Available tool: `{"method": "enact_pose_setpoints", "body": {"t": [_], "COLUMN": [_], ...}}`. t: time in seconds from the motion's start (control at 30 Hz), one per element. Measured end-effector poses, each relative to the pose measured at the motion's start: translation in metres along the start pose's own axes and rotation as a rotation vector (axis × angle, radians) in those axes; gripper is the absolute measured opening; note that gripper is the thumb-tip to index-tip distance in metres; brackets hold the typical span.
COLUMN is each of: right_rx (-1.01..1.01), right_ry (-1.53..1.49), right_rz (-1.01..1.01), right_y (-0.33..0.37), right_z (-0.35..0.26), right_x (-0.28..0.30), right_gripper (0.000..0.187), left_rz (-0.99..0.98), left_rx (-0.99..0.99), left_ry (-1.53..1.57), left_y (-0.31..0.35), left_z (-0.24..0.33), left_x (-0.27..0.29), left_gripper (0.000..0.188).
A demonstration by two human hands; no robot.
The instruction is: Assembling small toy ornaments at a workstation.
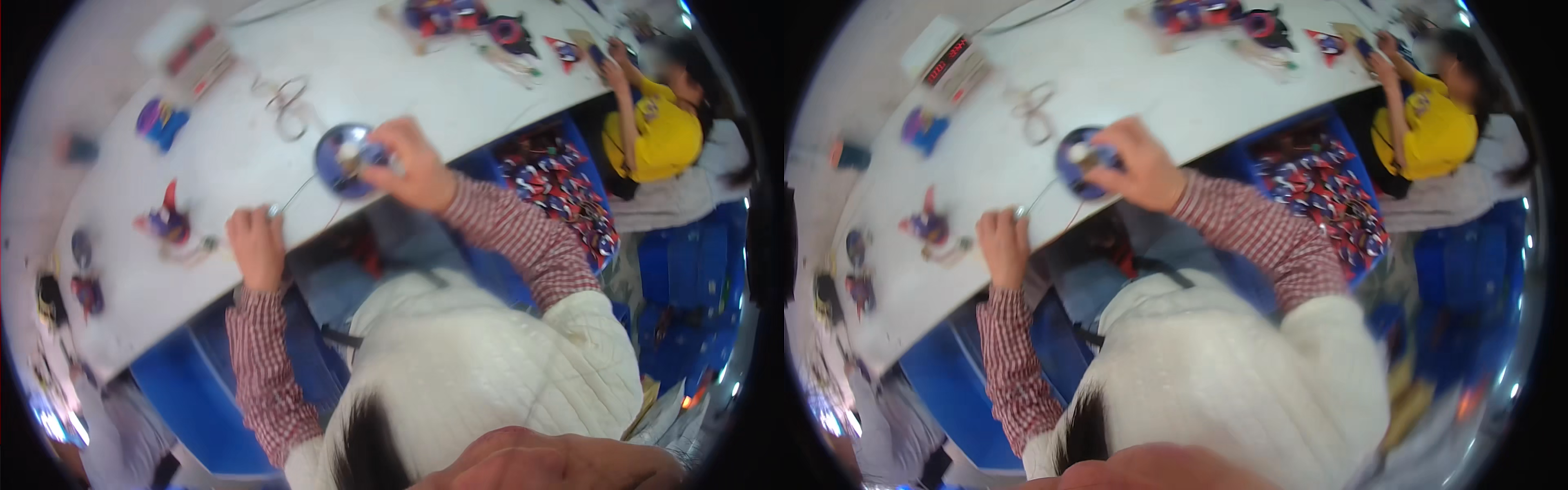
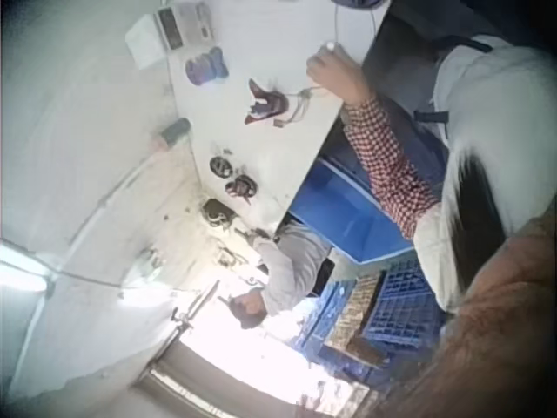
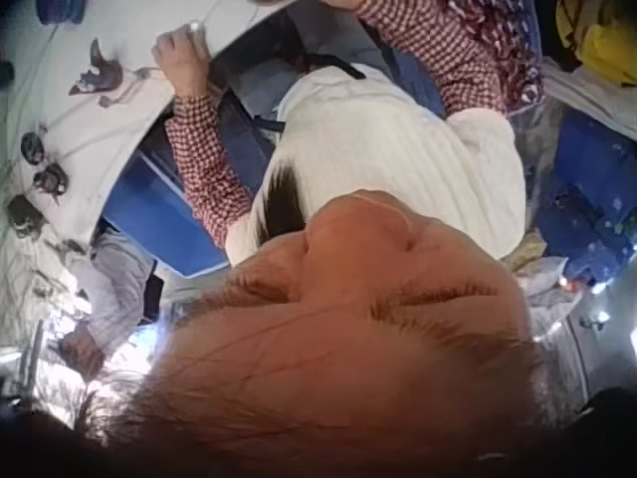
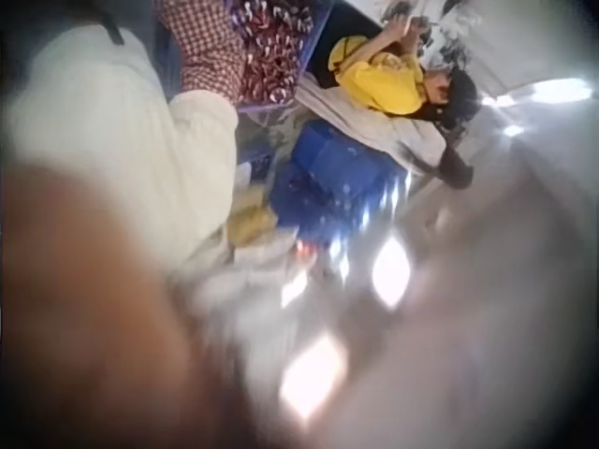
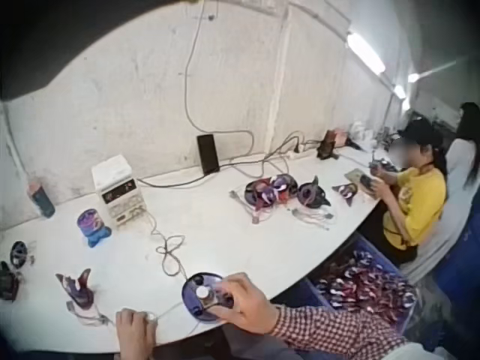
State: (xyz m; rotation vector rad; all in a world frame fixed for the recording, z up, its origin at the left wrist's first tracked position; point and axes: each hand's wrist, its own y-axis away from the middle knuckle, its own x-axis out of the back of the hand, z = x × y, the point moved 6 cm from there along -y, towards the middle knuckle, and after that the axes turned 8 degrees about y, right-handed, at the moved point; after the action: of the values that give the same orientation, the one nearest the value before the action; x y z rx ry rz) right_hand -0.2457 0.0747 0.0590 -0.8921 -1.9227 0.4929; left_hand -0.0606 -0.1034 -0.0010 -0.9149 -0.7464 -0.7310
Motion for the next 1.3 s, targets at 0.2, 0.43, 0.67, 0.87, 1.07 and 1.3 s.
{"method": "enact_pose_setpoints", "body": {"t": [0.2,0.43,0.67,0.87,1.07,1.3], "right_rx": [-0.248,-0.325,-0.196,-0.361,-0.475,-0.316], "right_ry": [-0.419,-0.482,-0.467,-0.457,-0.499,-0.394], "right_rz": [-0.318,-0.436,-0.485,-0.548,-0.582,-0.463], "right_y": [0.038,0.033,0.023,0.031,0.036,0.038], "right_z": [-0.037,-0.045,-0.059,-0.036,-0.03,-0.033], "right_x": [-0.029,-0.061,-0.108,-0.11,-0.115,-0.114], "right_gripper": [0.03,0.036,0.018,0.014,0.013,0.013], "left_rz": [-0.06,0.013,0.127,0.504,0.425,0.2], "left_rx": [0.233,0.333,0.179,0.404,0.7,0.77], "left_ry": [0.334,0.782,0.579,0.18,0.045,0.026], "left_y": [0.007,0.022,0.043,0.083,0.089,0.061], "left_z": [0.003,0.029,0.027,-0.042,-0.156,-0.161], "left_x": [-0.002,0.005,0.032,0.073,0.109,0.092], "left_gripper": [0.021,0.026,0.027,0.025,0.028,0.031]}}
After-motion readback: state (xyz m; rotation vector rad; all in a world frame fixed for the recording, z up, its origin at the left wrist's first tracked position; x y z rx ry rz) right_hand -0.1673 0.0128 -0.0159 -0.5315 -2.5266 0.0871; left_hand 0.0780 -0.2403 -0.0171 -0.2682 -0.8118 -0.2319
